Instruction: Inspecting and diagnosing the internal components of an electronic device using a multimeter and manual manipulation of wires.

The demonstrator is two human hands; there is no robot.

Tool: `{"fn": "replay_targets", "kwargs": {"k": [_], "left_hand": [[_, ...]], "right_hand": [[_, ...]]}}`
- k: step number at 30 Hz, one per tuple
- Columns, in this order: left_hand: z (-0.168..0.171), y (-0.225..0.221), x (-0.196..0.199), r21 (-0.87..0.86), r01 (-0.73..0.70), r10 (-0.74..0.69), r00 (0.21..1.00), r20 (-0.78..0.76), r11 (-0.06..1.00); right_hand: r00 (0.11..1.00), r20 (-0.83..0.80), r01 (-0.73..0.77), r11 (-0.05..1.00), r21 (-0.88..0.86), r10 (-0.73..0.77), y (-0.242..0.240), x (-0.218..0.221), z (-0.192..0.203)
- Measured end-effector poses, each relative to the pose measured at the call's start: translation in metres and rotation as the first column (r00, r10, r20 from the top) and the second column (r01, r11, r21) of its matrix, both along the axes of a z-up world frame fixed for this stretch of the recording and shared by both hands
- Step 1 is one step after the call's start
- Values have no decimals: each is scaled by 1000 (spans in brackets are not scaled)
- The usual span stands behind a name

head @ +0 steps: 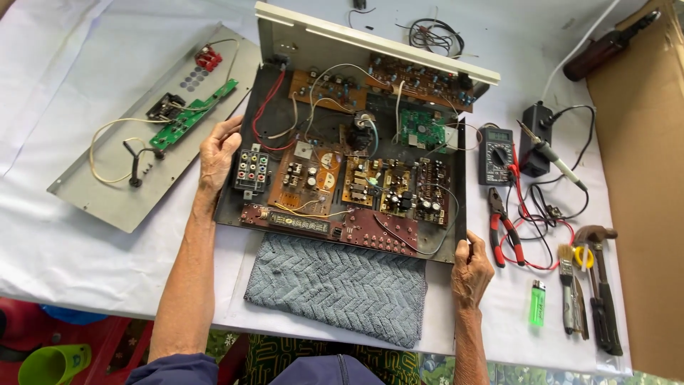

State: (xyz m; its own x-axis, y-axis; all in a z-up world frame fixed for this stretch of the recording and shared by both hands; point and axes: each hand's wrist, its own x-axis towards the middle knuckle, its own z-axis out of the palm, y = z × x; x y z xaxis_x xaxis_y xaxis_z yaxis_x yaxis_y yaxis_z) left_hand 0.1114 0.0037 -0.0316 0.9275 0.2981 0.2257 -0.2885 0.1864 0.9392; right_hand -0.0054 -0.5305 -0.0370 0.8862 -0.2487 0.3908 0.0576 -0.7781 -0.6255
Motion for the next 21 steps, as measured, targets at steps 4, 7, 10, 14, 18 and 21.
{"fn": "replay_targets", "kwargs": {"k": [4,7,10,14,18,21], "left_hand": [[-19,5,10,-76,-33,33,999,4,997],[-29,8,18,-102,-90,94,995,36,991],[-33,17,20,-70,-97,102,992,74,993],[-32,19,22,86,-49,34,985,169,995],[-24,18,18,41,-40,33,988,148,998],[-16,13,16,115,-26,10,991,135,993]], "right_hand": [[1000,15,-17,1000,26,17,-5,3,0],[1000,10,-20,999,32,19,-4,2,0],[1000,-3,-13,1000,14,13,5,1,6],[1000,-2,-5,1000,-3,5,7,1,9],[1000,1,6,1000,5,-6,11,3,10],[997,-39,60,998,30,-59,6,3,4]]}}
